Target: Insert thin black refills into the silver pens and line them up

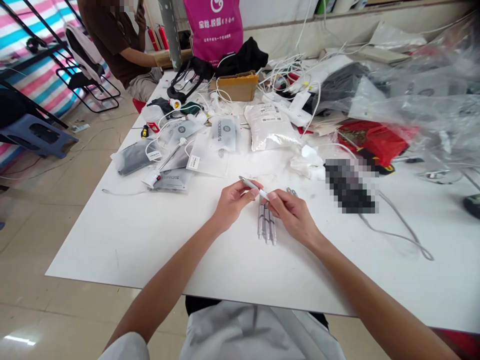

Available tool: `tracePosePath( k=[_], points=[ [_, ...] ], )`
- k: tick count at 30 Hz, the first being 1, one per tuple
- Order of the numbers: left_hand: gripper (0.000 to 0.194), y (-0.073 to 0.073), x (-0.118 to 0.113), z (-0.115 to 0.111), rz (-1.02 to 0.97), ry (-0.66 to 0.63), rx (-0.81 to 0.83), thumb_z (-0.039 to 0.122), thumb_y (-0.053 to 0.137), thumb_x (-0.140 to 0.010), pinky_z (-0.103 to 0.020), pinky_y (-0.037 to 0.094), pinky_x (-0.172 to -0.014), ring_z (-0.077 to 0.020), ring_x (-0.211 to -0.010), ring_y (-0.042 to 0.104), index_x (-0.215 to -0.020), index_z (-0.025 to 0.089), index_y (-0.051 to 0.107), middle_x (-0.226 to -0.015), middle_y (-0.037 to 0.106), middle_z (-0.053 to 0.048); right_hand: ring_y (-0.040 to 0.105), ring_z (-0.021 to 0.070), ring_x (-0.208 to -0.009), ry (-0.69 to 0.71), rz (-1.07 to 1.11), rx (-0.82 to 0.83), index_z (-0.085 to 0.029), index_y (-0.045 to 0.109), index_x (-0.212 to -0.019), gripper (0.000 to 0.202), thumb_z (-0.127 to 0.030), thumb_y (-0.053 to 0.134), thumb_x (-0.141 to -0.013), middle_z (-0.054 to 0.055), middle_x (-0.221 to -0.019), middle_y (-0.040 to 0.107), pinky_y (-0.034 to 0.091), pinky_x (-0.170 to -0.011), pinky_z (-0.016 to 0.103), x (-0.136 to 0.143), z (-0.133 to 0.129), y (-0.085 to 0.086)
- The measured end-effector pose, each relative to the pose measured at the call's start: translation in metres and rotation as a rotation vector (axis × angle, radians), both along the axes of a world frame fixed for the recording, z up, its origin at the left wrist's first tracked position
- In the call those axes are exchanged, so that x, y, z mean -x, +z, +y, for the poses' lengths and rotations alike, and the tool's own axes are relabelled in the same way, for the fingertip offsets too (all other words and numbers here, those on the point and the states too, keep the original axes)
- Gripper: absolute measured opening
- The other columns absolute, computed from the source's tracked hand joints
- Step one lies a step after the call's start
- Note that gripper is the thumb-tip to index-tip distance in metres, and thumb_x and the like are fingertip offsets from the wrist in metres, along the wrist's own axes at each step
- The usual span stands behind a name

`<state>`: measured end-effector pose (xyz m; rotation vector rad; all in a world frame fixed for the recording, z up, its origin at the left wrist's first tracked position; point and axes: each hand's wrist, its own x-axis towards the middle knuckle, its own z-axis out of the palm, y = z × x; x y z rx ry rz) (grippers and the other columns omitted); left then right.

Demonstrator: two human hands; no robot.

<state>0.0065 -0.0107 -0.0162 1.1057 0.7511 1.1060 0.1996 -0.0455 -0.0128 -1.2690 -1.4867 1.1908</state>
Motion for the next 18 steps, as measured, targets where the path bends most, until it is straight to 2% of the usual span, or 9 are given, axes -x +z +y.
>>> tracePosePath(
  k=[2,5,8,10,13,16,18],
  points=[
    [0.03,-0.0001,-0.0005,0.0,-0.007,0.002,0.007,0.047,0.085,-0.09,-0.032,0.046,-0.085,-0.0161,-0.088,0.058,-0.103,0.021,0.082,-0.105,0.072,-0.005,0.035,0.0128,-0.059,0.017,0.027,0.023,-0.023,0.067,-0.097,0.05,-0.072,0.054,-0.103,-0.004,-0.066,0.04,0.029,-0.054,0.029,-0.0001,0.0003,-0.0005],
    [0.028,-0.0011,-0.0011,0.0001,-0.023,0.017,0.019,0.046,0.085,-0.09,-0.031,0.045,-0.083,-0.0149,-0.086,0.056,-0.102,0.021,0.082,-0.103,0.071,-0.004,0.039,0.0134,-0.062,-0.014,0.018,0.003,-0.025,0.066,-0.101,0.044,-0.068,0.066,-0.097,-0.003,-0.07,0.047,0.031,-0.054,0.029,-0.0005,0.0009,0.0002],
    [0.029,-0.0025,-0.001,0.0003,-0.031,0.017,0.033,0.046,0.087,-0.088,-0.031,0.045,-0.083,-0.0155,-0.086,0.057,-0.102,0.021,0.082,-0.104,0.071,-0.005,0.033,0.0123,-0.059,0.019,0.026,0.031,-0.022,0.067,-0.089,0.049,-0.069,0.06,-0.101,-0.003,-0.066,0.041,0.027,-0.054,0.03,-0.0011,0.0019,0.0009],
    [0.029,-0.0027,-0.0008,0.0003,-0.033,0.015,0.042,0.046,0.087,-0.088,-0.032,0.046,-0.085,-0.0163,-0.088,0.059,-0.103,0.022,0.083,-0.105,0.072,-0.005,0.03,0.0119,-0.057,0.032,0.074,0.053,-0.022,0.068,-0.094,0.05,-0.07,0.057,-0.102,-0.005,-0.064,0.037,0.026,-0.052,0.03,-0.0014,0.0026,0.0011],
    [0.03,-0.0015,-0.0009,0.0007,-0.04,0.033,0.059,0.045,0.088,-0.086,-0.032,0.048,-0.086,-0.0155,-0.087,0.059,-0.104,0.022,0.084,-0.106,0.074,-0.005,0.034,0.0111,-0.057,-0.025,0.135,0.037,-0.024,0.068,-0.102,0.042,-0.065,0.071,-0.096,-0.005,-0.067,0.045,0.031,-0.052,0.028,-0.0019,0.0036,0.0021],
    [0.035,-0.0003,-0.0016,0.0027,-0.078,0.075,0.072,0.046,0.089,-0.085,-0.031,0.049,-0.084,-0.0157,-0.089,0.06,-0.111,0.023,0.083,-0.104,0.074,-0.005,0.038,0.0115,-0.059,-0.095,0.151,-0.007,-0.023,0.068,-0.093,0.039,-0.061,0.076,-0.094,-0.004,-0.067,0.049,0.034,-0.054,0.029,-0.0029,0.0046,0.004],
    [0.034,-0.0005,-0.0019,0.0046,-0.116,0.142,0.084,0.049,0.087,-0.087,-0.031,0.05,-0.081,-0.0163,-0.089,0.06,-0.107,0.021,0.083,-0.098,0.073,-0.005,0.04,0.012,-0.06,-0.126,0.137,-0.037,-0.022,0.069,-0.092,0.038,-0.059,0.076,-0.094,-0.003,-0.067,0.051,0.034,-0.054,0.029,-0.0037,0.005,0.0054]
  ],
)
